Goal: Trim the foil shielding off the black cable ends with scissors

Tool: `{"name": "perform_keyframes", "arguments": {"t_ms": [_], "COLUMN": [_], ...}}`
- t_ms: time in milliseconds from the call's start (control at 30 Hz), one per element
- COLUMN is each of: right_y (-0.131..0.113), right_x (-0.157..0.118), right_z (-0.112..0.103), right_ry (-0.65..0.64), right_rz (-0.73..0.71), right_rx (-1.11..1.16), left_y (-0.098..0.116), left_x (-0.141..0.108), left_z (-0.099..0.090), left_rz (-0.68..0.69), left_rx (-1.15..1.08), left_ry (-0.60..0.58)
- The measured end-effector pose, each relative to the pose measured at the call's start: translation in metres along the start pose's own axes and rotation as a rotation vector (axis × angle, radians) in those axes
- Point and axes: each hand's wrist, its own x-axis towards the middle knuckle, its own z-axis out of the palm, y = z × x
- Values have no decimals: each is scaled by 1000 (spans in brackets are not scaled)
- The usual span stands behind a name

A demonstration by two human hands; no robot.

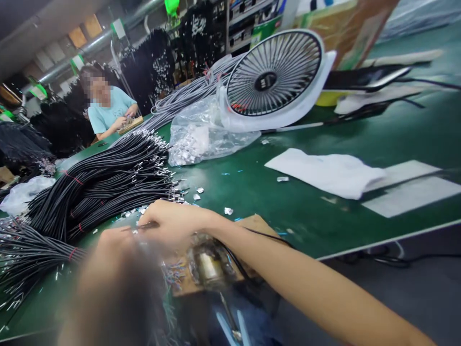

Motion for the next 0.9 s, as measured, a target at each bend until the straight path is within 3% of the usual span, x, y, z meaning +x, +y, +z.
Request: {"name": "perform_keyframes", "arguments": {"t_ms": [200,433,500,600,733,800,900], "right_y": [4,8,4,-5,-10,-9,-7], "right_x": [-2,-1,1,1,3,5,9], "right_z": [-2,6,8,9,11,15,22], "right_ry": [-22,-6,59,328,757,787,665], "right_rz": [62,-143,-253,-337,-129,6,127], "right_rx": [90,139,125,35,-23,-7,79], "left_y": [-2,2,4,4,-3,-6,-9], "left_x": [-3,-3,-3,-2,-2,-3,-6], "left_z": [-1,-1,-1,1,10,15,22], "left_rz": [-4,60,49,10,-25,13,107], "left_rx": [11,-16,-20,-7,83,167,271], "left_ry": [28,45,83,166,390,503,609]}}
